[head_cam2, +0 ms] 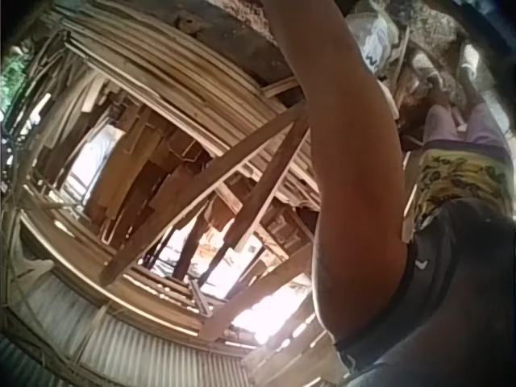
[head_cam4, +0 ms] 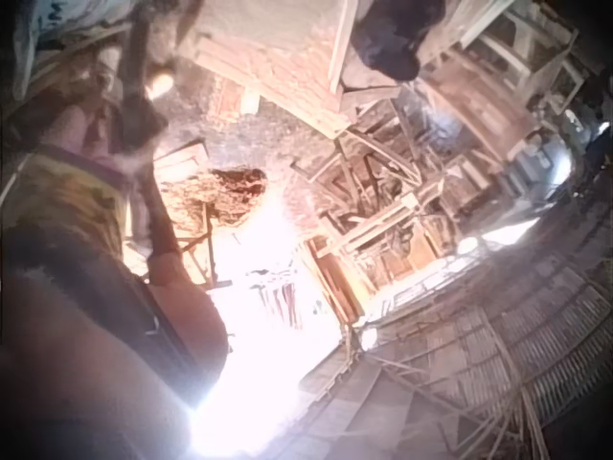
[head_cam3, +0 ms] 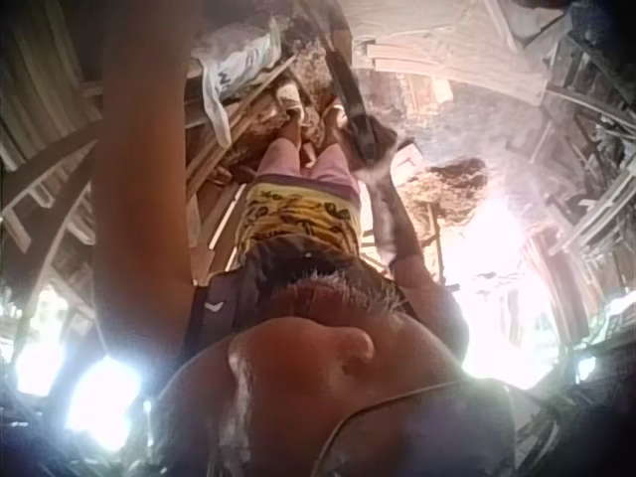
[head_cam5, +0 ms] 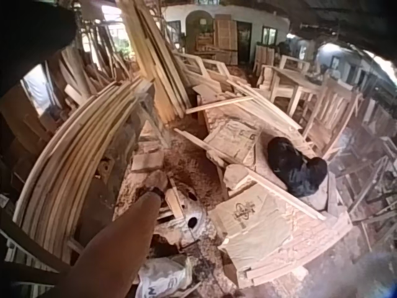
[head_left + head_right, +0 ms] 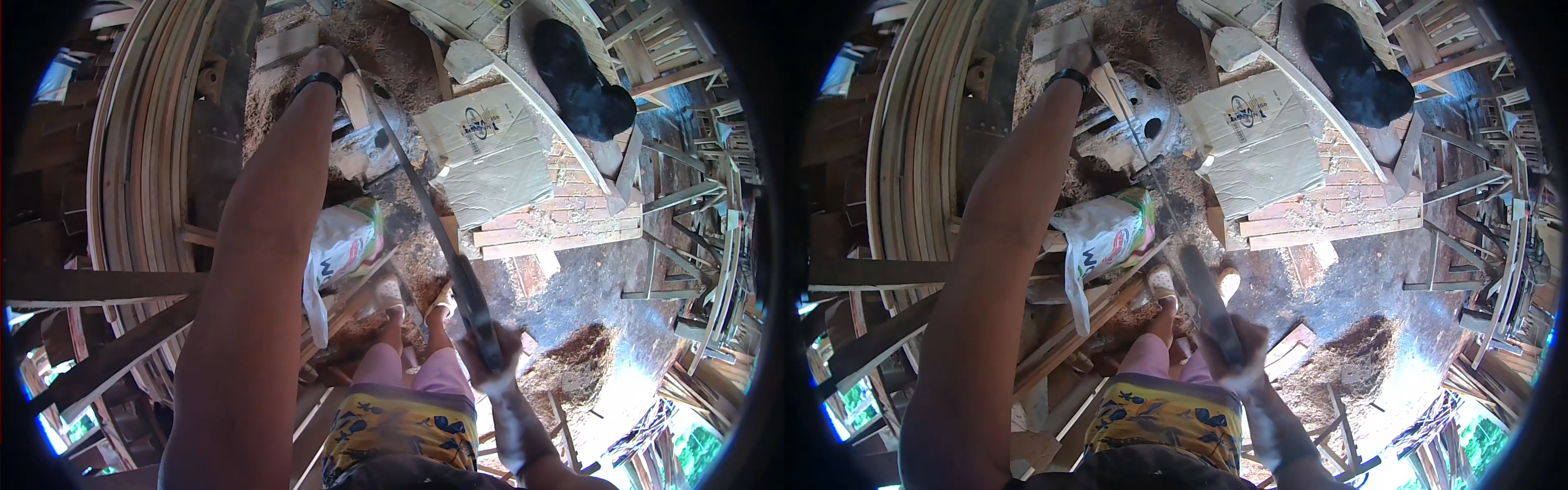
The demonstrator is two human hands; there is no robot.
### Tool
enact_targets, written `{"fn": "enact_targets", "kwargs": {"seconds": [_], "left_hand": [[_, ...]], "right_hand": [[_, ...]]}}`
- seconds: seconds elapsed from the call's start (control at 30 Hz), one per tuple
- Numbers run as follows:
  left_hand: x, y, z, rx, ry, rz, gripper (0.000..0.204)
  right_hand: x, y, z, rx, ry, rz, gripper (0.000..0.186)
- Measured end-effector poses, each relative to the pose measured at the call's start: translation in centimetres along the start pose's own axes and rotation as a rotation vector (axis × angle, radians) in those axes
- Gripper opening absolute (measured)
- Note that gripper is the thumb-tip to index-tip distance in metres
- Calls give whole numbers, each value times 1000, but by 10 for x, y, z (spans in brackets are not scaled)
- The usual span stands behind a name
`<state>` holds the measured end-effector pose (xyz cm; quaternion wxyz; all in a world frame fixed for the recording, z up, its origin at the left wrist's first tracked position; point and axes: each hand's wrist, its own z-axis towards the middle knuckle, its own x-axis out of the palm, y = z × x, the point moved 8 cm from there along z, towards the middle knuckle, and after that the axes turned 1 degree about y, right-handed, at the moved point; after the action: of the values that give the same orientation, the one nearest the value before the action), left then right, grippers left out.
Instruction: The person marks a wooden block with a pencil, then positions it into a wooden vise and uses a hand saw to cut through the block.
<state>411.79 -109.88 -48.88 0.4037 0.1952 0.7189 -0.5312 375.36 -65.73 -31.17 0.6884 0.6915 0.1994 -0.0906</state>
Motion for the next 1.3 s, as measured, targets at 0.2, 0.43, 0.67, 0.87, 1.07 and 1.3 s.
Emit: {"fn": "enact_targets", "kwargs": {"seconds": [0.2,0.43,0.67,0.87,1.07,1.3], "left_hand": [[-18,-6,-10,-111,-89,16,37],[-34,-43,-41,62,-4,318,40],[-23,-26,-29,-10,-7,80,37],[-21,-22,-20,-29,-48,202,37],[-26,-50,-38,176,61,501,40],[-33,-16,-28,-189,-154,-18,36]], "right_hand": [[-12,6,-8,114,16,44,10],[82,-36,176,-52,-142,196,26],[10,-11,16,33,-6,32,9],[-10,-16,-11,163,-74,138,10],[91,-61,185,136,-58,88,24],[-1,-29,3,125,-2,38,8]]}}
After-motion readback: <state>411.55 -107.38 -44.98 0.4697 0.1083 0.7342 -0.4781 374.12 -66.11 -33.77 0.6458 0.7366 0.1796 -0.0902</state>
